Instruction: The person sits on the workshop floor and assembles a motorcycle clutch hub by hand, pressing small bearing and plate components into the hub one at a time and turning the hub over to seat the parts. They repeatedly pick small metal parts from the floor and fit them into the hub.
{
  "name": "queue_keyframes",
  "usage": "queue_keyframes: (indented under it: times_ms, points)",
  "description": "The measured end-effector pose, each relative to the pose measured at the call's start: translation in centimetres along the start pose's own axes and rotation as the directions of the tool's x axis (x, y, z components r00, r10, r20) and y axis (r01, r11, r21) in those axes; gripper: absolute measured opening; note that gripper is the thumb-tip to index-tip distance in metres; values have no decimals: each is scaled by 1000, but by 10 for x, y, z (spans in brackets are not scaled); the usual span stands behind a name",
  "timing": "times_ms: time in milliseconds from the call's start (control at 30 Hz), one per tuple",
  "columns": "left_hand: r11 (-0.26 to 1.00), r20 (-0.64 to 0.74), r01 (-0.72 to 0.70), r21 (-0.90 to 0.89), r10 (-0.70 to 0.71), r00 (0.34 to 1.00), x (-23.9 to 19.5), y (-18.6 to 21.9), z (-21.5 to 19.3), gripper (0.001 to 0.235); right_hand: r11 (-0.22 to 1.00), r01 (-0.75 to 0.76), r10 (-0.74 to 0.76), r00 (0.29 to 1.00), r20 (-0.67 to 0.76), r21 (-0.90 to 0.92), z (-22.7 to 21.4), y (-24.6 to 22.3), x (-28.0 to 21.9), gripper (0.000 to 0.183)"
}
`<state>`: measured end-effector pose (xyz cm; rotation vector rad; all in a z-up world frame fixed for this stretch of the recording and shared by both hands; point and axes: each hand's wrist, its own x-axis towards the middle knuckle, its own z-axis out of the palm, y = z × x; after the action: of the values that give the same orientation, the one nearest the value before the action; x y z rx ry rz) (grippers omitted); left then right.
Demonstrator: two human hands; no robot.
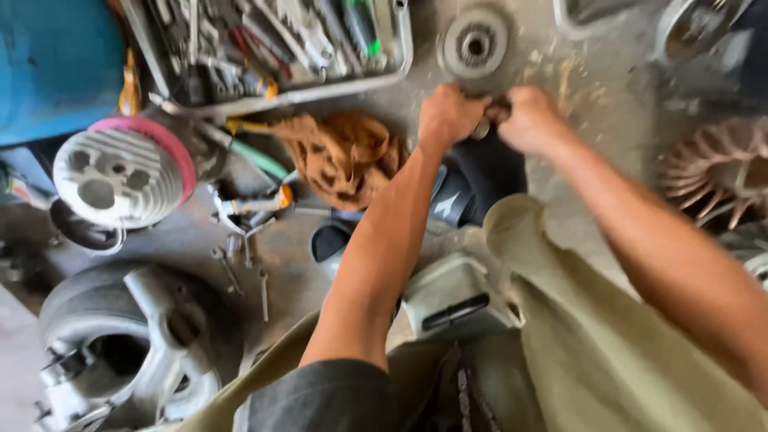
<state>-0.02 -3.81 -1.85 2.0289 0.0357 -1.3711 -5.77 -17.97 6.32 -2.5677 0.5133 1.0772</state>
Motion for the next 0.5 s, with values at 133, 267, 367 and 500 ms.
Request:
queue_keyframes:
  times_ms: [133,267,367,500]
  points:
    - [997,-89,-15,-70,9,996,-42,21,-20,46,964,61,-92,990,108,260,-46,-20,-48,50]
    - [1000,-34,-2,-16,1,999,-25,6,-12,60,815,577,-521,763,-382,42,-18,-2,-66,40]
    - [999,14,-25,23,24,1000,-8,12,-14,69,772,636,-571,683,-455,-15,-18,-6,-68,35]
    - [1000,9,-3,1,3,1000,-10,3,-4,70,730,676,-633,615,-470,-100,14,5,-48,36]
